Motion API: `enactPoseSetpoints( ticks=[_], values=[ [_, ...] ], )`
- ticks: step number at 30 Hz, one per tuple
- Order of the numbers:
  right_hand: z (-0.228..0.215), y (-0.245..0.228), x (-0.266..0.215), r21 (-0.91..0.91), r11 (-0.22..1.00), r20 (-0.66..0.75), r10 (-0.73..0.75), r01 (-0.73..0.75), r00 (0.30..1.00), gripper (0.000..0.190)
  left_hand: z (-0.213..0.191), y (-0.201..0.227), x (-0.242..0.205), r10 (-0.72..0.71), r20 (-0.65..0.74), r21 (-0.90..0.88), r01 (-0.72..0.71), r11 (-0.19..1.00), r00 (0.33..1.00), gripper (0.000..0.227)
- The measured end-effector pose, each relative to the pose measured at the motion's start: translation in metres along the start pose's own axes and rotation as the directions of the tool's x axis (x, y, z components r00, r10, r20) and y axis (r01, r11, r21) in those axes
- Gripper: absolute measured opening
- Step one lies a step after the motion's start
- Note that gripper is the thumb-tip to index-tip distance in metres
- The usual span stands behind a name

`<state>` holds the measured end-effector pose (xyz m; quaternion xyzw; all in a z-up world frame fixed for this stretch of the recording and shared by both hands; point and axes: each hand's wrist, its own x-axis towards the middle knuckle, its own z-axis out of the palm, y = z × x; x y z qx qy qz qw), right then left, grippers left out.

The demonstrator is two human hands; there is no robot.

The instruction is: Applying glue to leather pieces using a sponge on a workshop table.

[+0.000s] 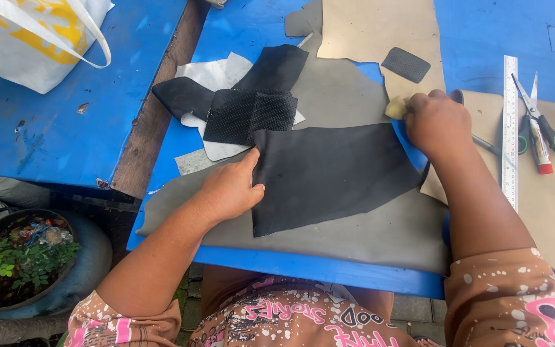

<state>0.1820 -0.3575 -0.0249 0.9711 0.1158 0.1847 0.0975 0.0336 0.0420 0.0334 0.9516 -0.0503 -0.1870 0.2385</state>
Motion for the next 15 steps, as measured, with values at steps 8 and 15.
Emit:
enactPoseSetpoints(
  ticks=[8, 15],
  values=[
    [-0.083, -0.133, -0.029, 0.519, 0.821, 0.041, -0.303, 0.239, 0.952, 0.015, -0.001, 0.0, 0.001, 0.003, 0.002, 0.01, -0.003, 1.0, 1.0, 0.08],
    [0.025, -0.02, 0.001, 0.022, 1.0, 0.055, 0.001, -0.002, 0.998, 0.009, 0.002, -0.001, -0.001, 0.002, -0.001, 0.019, -0.002, 1.0, 1.0, 0.08]
  ],
)
